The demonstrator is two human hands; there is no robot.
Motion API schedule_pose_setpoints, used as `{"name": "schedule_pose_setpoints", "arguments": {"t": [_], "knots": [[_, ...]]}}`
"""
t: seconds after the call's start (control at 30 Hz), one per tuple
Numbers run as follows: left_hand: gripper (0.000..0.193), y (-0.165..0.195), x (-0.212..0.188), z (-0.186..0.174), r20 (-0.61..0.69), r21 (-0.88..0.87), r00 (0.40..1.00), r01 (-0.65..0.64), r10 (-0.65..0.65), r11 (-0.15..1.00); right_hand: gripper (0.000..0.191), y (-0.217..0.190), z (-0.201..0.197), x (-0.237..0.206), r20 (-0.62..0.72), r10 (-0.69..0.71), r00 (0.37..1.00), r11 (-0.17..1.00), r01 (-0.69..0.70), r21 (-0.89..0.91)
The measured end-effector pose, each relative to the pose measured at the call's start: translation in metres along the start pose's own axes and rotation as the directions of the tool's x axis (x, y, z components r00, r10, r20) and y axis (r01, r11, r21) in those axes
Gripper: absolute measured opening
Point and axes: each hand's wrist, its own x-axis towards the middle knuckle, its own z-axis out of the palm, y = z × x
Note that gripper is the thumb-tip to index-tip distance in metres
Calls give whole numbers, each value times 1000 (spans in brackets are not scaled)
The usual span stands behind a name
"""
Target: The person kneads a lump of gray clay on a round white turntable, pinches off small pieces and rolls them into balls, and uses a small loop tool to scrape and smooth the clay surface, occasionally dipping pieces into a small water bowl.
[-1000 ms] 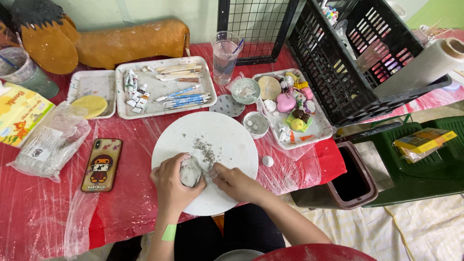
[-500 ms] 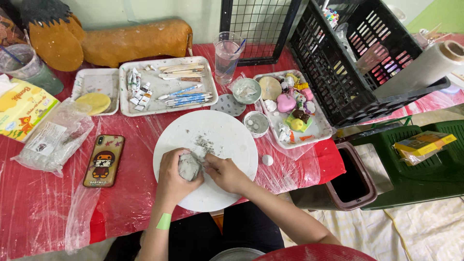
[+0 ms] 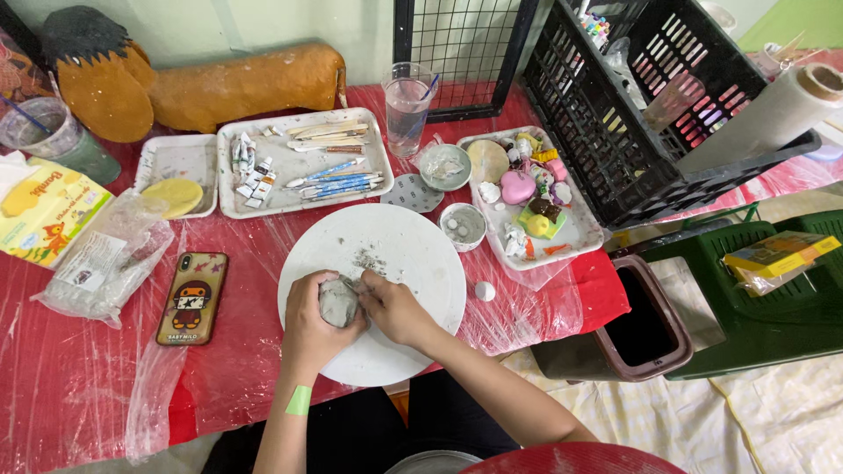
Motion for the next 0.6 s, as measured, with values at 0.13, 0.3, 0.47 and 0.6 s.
{"name": "schedule_pose_setpoints", "arguments": {"t": [0.13, 0.3, 0.47, 0.6], "knots": [[68, 4, -4, 2, -18, -2, 998, 54, -54, 999, 13, 0, -1, 9, -8, -96, 995, 994, 95, -44], [69, 3, -4, 3, -43, -1, 998, 35, -35, 999, 12, -3, -17, -24, 40, -55, 998, 998, 56, -40], [68, -6, 1, 1, 35, -3, 998, 61, -61, 998, 16, -5, -19, -47, 55, -19, 998, 999, 21, -32], [70, -7, 5, -3, 39, -26, 999, -9, 10, 1000, 12, 0, -13, -45, 15, 33, 999, 999, -33, -10]]}}
